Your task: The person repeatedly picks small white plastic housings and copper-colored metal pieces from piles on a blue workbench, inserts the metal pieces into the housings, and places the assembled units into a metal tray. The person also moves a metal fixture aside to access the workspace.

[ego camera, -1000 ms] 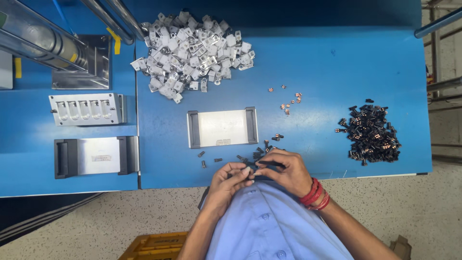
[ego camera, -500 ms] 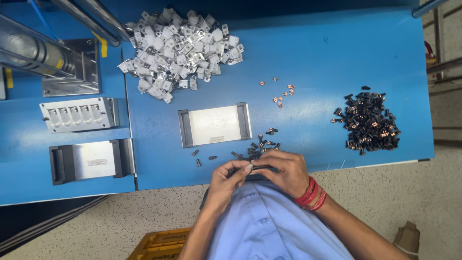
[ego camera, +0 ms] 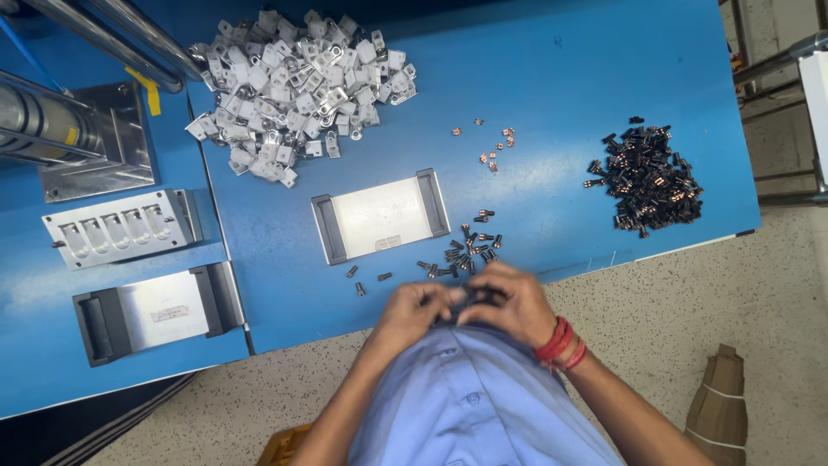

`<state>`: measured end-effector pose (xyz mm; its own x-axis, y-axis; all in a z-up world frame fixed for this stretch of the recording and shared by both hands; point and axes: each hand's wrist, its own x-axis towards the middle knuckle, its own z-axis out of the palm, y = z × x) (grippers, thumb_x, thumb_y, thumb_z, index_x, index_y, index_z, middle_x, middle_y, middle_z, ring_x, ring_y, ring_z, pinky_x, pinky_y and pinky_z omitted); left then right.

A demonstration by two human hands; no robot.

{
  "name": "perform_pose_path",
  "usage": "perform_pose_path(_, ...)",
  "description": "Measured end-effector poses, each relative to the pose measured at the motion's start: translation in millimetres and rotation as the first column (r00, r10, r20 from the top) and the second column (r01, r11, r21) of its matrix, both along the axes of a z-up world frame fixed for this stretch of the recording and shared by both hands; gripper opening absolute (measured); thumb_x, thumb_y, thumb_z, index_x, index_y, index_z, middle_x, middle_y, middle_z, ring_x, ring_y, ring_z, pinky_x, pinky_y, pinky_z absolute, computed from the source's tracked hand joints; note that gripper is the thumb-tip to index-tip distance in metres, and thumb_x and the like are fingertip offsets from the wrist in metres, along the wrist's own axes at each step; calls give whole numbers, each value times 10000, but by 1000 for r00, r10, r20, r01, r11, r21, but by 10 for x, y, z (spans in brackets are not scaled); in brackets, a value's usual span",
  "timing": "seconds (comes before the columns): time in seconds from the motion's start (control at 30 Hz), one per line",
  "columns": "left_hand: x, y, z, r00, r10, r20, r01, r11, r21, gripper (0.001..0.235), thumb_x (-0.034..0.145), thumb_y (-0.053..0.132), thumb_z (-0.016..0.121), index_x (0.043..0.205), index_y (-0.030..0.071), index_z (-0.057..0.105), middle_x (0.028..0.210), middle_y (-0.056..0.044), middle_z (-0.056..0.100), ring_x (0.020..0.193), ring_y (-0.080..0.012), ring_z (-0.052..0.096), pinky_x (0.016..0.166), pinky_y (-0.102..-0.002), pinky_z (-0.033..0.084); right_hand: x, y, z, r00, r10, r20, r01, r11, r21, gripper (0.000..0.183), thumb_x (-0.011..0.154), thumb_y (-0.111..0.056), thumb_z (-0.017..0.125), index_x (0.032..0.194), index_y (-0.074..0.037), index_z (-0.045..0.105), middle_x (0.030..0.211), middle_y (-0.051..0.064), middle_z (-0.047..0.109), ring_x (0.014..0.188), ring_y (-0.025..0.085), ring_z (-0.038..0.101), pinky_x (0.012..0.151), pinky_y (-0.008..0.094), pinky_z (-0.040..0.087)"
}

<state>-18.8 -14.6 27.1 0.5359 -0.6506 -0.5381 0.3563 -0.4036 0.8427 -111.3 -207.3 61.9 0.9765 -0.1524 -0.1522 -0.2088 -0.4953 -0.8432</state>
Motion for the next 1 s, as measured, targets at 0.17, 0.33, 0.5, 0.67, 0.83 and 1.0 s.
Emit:
perform_pose_path(0.17,98,-51,162,785,-78,615,-60,978,200,317,825,267,821,1089,97,781,821,-124,712,682,-299,666,650,-423,533,423,-186,-186,960,-275,46,278,936,-214,454,659,-330,951,1002,-85,784,806,-4,635,671,82,563,573,241,482)
perform_pose_path(0.33,78,-215,182,645,-177,743,-15,970,244,261,787,226,806,1001,79,776,905,-108,708,869,-318,683,731,-448,553,712,-433,-334,978,-209,-9,205,965,-166,450,656,-342,942,1017,-114,800,856,-14,681,671,95,590,567,269,473)
perform_pose_path(0.5,33,-241,90,645,-76,761,-65,986,153,205,815,211,811,965,75,783,902,-104,696,861,-304,666,731,-428,539,935,-741,-455,890,-448,86,455,853,-258,413,715,-414,905,1001,-143,781,872,-29,725,736,112,670,611,285,521)
perform_pose_path(0.67,-210,-227,3,893,260,367,-292,956,34,198,869,213,799,974,49,764,824,-44,658,662,-141,540,577,-275,460,1070,-913,-533,884,-423,200,468,783,-410,342,704,-422,909,867,-138,808,879,-1,751,697,150,683,572,339,504)
perform_pose_path(0.83,-401,-191,-18,803,549,-231,-578,812,-80,283,926,243,698,1125,48,748,817,-16,653,608,-81,491,533,-221,409,861,-1104,-523,892,-439,105,449,842,-299,285,824,-346,894,980,-131,790,848,13,771,608,177,635,518,317,430)
perform_pose_path(1.0,-457,-170,46,802,517,-299,-557,828,-64,359,960,291,663,1193,37,765,826,-16,637,649,-74,524,578,-209,455,613,-1265,-465,902,-227,368,304,938,-165,257,849,-279,871,1010,-100,781,925,13,746,773,81,688,615,213,528)
